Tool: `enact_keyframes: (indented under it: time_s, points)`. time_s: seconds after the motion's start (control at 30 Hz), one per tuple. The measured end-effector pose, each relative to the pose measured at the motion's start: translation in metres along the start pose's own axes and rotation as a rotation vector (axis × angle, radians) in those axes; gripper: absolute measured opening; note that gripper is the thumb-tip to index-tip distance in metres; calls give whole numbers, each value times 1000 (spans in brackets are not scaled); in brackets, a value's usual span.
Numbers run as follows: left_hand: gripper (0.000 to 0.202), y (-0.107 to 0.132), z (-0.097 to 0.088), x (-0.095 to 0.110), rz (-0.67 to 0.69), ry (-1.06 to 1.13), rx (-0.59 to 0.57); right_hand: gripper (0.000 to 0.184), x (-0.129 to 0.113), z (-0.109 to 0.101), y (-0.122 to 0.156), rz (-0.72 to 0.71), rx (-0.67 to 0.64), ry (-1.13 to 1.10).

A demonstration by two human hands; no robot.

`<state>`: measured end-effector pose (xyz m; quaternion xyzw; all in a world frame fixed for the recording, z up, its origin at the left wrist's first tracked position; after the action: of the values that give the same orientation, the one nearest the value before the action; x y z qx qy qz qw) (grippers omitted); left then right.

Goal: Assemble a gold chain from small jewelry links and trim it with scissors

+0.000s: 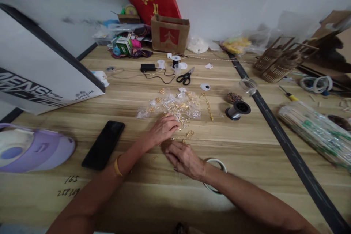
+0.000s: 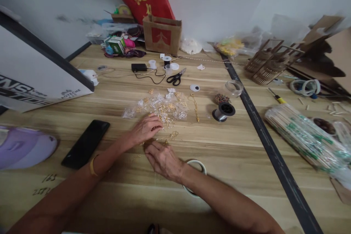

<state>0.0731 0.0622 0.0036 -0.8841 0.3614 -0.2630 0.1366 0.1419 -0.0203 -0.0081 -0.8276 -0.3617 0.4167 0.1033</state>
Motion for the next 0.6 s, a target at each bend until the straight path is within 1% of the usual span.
enact_keyframes:
  time_s: [0.1, 0.17, 0.27, 0.4, 0.6]
  points:
    - [17, 5, -9, -3, -51, 18, 32, 11, 7, -6, -3, 87, 95, -114]
    - [17, 10, -15, -4, -88, 45, 61, 11, 10, -9, -4, 134, 140, -147]
    - [14, 18, -21, -6, -140, 105, 100, 11, 13, -10, -4, 187, 153, -166]
    - [12, 28, -27, -7, -204, 158, 123, 12, 20, -10, -2, 269, 169, -180]
    - [11, 38, -32, -9, -248, 221, 174, 10, 32, -11, 0, 387, 218, -202]
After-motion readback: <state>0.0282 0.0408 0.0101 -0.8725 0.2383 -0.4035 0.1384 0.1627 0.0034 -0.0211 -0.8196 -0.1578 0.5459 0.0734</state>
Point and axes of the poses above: each hand's wrist, its own y-axis away from the middle knuckle, its own z-axis out of the palm, x = y × z, the point moved 6 cm from there along -y, towards the middle knuckle, and after that the axes turned 13 degrees about x, right-handed, at the moved point
